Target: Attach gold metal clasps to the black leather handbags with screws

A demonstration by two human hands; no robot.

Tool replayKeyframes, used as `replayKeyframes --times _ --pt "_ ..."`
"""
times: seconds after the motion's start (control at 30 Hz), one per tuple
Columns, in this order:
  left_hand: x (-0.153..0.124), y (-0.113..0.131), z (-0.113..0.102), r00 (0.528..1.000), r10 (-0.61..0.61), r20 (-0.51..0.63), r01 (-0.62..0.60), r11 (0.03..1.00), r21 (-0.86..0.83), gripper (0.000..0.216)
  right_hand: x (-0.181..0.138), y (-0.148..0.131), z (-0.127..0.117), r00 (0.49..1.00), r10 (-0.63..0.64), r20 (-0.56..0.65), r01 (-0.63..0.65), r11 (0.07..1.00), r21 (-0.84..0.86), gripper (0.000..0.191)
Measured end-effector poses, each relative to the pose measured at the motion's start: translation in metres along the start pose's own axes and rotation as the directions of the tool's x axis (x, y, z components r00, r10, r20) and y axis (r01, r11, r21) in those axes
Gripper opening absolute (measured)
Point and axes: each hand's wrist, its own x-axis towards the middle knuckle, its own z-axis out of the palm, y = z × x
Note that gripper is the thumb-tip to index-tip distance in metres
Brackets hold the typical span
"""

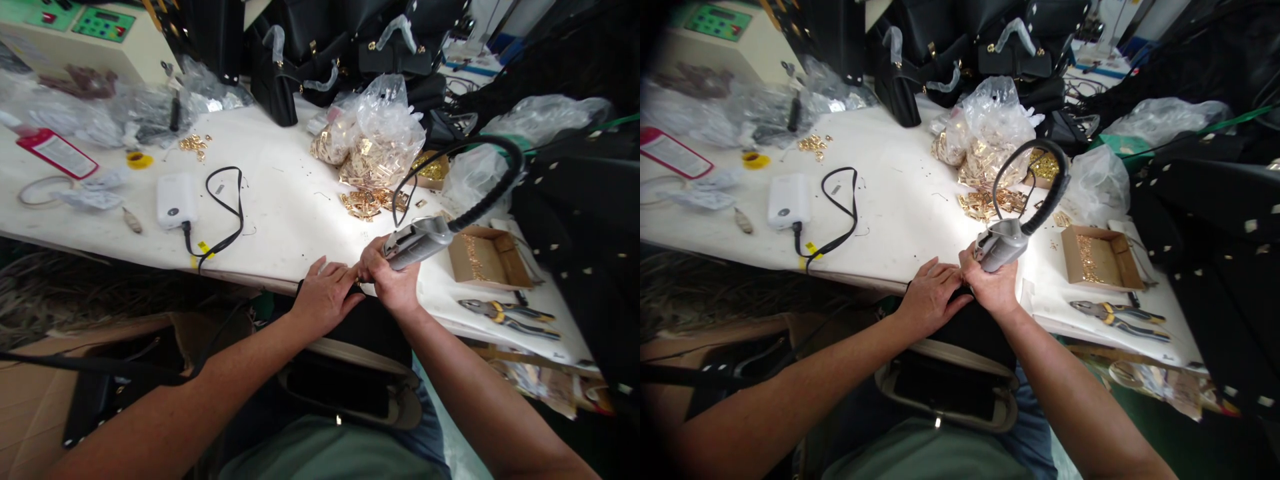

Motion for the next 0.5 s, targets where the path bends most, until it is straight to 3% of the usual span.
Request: replayKeyframes --times 0.1,0.5 --pt "0.000 0.000 0.001 1.000 0.000 -0.001 0.000 1.000 0.000 0.039 -0.001 -0.003 0.002 0.989 -0.141 0.051 0.146 0.984 -0.105 0.030" --pt "0.000 -0.001 0.000 1.000 -0.003 -0.014 0.002 1.000 -0.022 0.036 0.008 0.010 -0.003 0.993 -0.119 0.027 0.120 0.991 -0.062 0.034"
